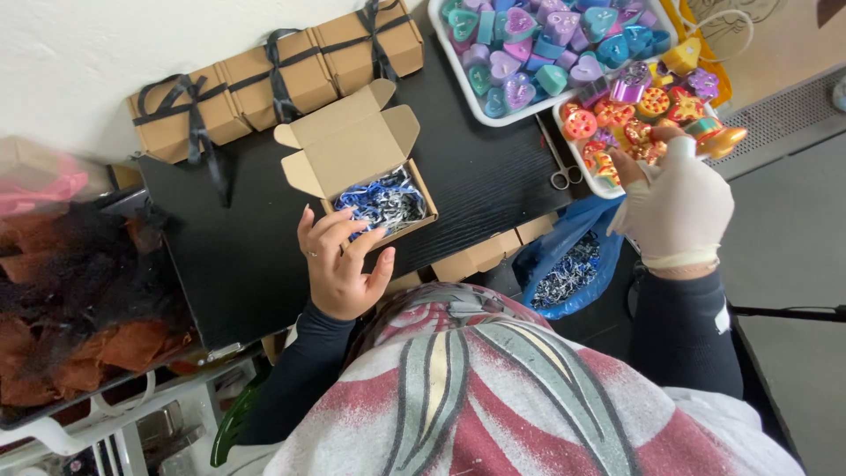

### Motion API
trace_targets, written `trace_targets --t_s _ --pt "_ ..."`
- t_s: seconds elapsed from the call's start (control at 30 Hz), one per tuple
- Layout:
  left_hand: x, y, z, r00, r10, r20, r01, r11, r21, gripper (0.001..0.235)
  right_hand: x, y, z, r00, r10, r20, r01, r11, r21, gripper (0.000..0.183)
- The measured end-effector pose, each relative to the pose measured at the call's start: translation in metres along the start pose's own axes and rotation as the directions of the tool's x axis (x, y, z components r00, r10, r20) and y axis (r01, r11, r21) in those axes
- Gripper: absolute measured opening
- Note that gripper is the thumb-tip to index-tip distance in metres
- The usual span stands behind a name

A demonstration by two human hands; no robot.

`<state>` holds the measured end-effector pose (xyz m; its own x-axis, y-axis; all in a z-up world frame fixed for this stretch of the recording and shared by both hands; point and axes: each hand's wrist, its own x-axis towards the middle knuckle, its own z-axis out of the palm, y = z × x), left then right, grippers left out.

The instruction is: Packing wax melts into small gift boxes, adding decorative filler, and finishing with a ribbon.

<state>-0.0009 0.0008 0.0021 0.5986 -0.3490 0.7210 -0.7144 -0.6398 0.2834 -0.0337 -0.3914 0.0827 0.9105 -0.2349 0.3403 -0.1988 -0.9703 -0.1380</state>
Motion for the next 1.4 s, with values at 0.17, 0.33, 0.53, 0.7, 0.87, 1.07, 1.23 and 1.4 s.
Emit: trace_targets --t_s 0.17,0.33,0.53,0.7,0.87,1.07,1.23,1.4 --pt "0.001 0.016 -0.013 0.996 -0.067 -0.064 0.062 0.995 -0.076 0.02 -0.017 -0.055 -0.041 0.999 -0.035 -0.003 0.035 0.952 0.304 0.041" --pt "0.023 0.051 -0.044 0.94 -0.271 0.206 0.339 0.79 -0.511 0.042 -0.026 -0.139 -0.068 0.96 -0.226 0.162 0.097 0.818 0.567 0.046" --pt "0.006 0.058 -0.05 0.776 -0.339 0.533 0.61 0.186 -0.77 0.072 -0.035 -0.187 -0.042 0.807 -0.589 -0.052 0.511 0.65 0.563 0.053" --pt "-0.019 0.048 -0.042 0.749 -0.4 0.528 0.541 -0.091 -0.836 0.062 -0.034 -0.199 -0.035 0.746 -0.665 -0.035 0.558 0.595 0.579 0.059" --pt "-0.019 0.039 -0.056 0.62 -0.476 0.624 0.505 -0.366 -0.782 0.056 -0.014 -0.182 -0.05 0.59 -0.655 0.472 -0.089 0.528 0.845 0.084" --pt "-0.015 0.034 -0.064 0.675 -0.369 0.639 0.436 -0.499 -0.749 0.052 -0.024 -0.165 0.002 0.91 -0.374 0.178 -0.165 0.067 0.984 0.058" --pt "-0.004 0.046 -0.052 0.694 -0.454 0.559 0.488 -0.273 -0.829 0.047 -0.047 -0.189 0.018 0.93 -0.303 0.208 -0.22 -0.007 0.975 0.027" --pt "-0.024 0.044 -0.026 0.666 -0.626 0.406 0.491 -0.042 -0.87 0.045 -0.075 -0.191 0.035 0.838 -0.449 0.309 -0.38 -0.075 0.922 0.046"
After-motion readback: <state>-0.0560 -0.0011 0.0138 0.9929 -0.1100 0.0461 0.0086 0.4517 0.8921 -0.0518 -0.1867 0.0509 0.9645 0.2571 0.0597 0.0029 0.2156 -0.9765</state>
